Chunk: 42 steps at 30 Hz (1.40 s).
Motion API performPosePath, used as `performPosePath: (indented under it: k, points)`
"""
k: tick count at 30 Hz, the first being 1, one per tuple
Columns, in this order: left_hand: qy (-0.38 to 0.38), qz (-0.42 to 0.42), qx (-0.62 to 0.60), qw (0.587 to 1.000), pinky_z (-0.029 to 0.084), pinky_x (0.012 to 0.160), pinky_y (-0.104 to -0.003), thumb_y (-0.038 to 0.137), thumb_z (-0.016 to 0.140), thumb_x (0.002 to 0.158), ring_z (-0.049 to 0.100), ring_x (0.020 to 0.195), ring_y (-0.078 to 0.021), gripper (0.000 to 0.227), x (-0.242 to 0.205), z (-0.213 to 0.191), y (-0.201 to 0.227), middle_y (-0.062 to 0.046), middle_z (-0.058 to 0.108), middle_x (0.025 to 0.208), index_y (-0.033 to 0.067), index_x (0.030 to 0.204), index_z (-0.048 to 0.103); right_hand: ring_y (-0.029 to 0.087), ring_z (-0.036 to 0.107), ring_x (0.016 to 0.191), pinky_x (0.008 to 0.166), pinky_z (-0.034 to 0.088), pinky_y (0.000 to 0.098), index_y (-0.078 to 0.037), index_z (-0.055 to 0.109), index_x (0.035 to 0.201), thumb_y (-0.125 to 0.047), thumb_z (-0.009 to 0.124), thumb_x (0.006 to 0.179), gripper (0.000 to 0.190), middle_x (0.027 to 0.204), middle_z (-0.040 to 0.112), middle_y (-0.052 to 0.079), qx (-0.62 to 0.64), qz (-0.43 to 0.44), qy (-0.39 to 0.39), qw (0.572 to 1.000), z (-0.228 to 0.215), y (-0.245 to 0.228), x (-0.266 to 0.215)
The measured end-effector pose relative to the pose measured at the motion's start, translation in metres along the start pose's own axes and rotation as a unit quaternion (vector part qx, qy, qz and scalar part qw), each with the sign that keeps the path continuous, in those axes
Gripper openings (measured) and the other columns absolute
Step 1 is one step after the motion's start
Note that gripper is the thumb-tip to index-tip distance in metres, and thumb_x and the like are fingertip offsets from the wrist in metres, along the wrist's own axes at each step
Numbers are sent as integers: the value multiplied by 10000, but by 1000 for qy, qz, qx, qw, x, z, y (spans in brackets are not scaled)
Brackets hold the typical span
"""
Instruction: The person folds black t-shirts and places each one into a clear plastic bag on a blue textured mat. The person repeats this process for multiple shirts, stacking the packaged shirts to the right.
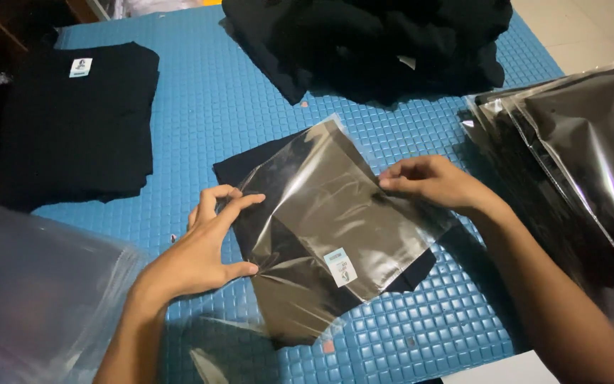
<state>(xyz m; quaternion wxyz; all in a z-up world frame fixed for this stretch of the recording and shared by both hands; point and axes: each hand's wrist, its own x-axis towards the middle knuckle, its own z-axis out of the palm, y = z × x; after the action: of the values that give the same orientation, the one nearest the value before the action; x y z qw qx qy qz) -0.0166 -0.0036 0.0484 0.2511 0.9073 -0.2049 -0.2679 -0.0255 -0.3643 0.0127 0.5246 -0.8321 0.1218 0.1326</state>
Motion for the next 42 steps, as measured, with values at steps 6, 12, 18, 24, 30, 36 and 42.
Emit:
performPosePath:
  k: [6,12,18,24,30,36,42]
  points:
    - [26,2,-22,999,243,1145,-770,132,909,742,134,1496,-584,955,4,0,-6,-125,205,1550,230,1549,407,238,632,756,737,568,399,81,678,1098,9,654,962,155,872,679,187,211,-9,-56,976,-4,18,10]
    - [48,9,-31,998,254,1150,-769,135,926,692,165,1490,-586,990,1,2,-2,-137,223,1545,218,1544,428,240,655,764,638,505,342,46,653,1173,34,694,885,292,1001,733,226,205,-43,-88,974,1,2,0]
    - [82,86,-92,989,334,1140,-698,296,843,779,412,1388,-543,829,7,1,-22,-180,379,1427,158,1512,483,168,548,637,542,435,298,47,699,958,1,720,906,72,798,617,140,193,-88,-54,976,9,-12,-9]
    - [100,100,-94,985,443,1065,-598,77,770,820,629,1205,-411,736,13,-11,-30,-188,575,1272,133,1498,488,235,657,630,610,490,342,90,740,1162,-37,575,990,270,968,760,269,186,-14,-151,971,-6,14,-3]
    - [314,210,360,853,120,1119,-788,220,810,848,527,1289,-476,800,67,-56,-38,-183,583,1343,217,1578,484,272,738,841,748,473,359,65,647,1358,-54,579,944,436,1181,760,252,209,-39,-189,959,4,5,-7]
    - [433,151,285,841,388,1018,-591,416,776,949,496,1247,-398,569,47,-27,63,-205,494,1392,145,1417,600,243,590,1351,959,595,270,-29,329,1580,228,576,870,795,1681,316,152,313,-184,-451,815,23,14,-14]
    - [142,130,89,977,150,1193,-584,722,737,791,289,1485,-369,1031,32,78,43,-188,364,1587,150,1567,372,264,564,1362,987,607,414,-29,238,1606,163,606,906,813,1695,274,134,307,-210,-460,806,53,3,-38]
